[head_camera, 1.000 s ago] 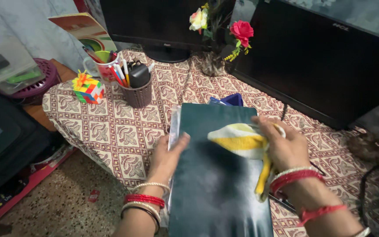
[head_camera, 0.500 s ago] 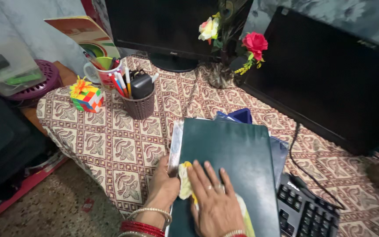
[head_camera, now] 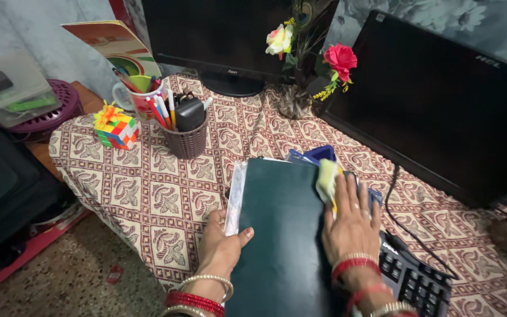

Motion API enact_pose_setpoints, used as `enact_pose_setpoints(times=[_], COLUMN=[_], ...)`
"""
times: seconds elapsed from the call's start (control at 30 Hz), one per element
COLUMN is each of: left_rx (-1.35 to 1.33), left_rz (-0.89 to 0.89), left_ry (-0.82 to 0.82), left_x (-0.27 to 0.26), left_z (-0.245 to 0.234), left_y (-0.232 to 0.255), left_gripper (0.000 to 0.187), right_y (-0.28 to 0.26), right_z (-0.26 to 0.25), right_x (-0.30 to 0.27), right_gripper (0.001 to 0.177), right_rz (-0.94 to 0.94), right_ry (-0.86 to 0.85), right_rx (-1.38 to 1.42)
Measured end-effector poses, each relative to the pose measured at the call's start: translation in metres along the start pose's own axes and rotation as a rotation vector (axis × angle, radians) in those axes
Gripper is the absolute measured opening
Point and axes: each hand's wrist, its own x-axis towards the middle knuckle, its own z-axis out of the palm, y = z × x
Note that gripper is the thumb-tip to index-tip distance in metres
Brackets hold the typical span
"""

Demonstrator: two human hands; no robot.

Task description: The person wipes a dark green folder and a black computer tower with a yellow cloth. They then open the folder, flip through the pages, and remove loose sheets of paper, placing them on the desk.

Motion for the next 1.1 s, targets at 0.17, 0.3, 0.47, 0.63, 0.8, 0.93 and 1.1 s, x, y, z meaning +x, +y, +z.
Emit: enact_pose_setpoints(times=[0.17, 0.3, 0.47, 0.63, 0.8, 0.93, 1.1], left_rx=[0.072, -0.047, -0.095, 0.039, 0.269, 0.314, 0.334], left_rz=[0.032, 0.123, 0.177, 0.194, 0.163, 0.195, 0.23], left_ry=[0.015, -0.016, -0.065, -0.007, 0.023, 0.045, 0.07], left_x=[0.005, 0.015, 0.025, 0.008, -0.021, -0.035, -0.037], left_z=[0.0, 0.004, 0.004, 0.006, 0.0, -0.003, -0.004], left_y=[-0.003, -0.011, -0.018, -0.012, 0.005, 0.013, 0.011], left_gripper=[0.066, 0.064, 0.065, 0.062, 0.062, 0.068, 0.063], right_y=[-0.01, -0.039, -0.006, 0.042, 0.089, 0.074, 0.042], right_z=[-0.006, -0.001, 0.007, 0.013, -0.028, -0.056, -0.064], right_x=[-0.065, -0.112, -0.134, -0.128, -0.109, -0.112, -0.105], right_gripper=[0.066, 0.07, 0.07, 0.081, 0.097, 0.073, 0.088], right_rz=[0.018, -0.262, -0.358, 0.058, 0.49, 0.557, 0.628], right_ry=[0.065, 0.097, 0.135, -0.035, 0.082, -0.34, -0.59], right_rx=[-0.003, 0.079, 0.031, -0.104, -0.777, -0.121, 0.215])
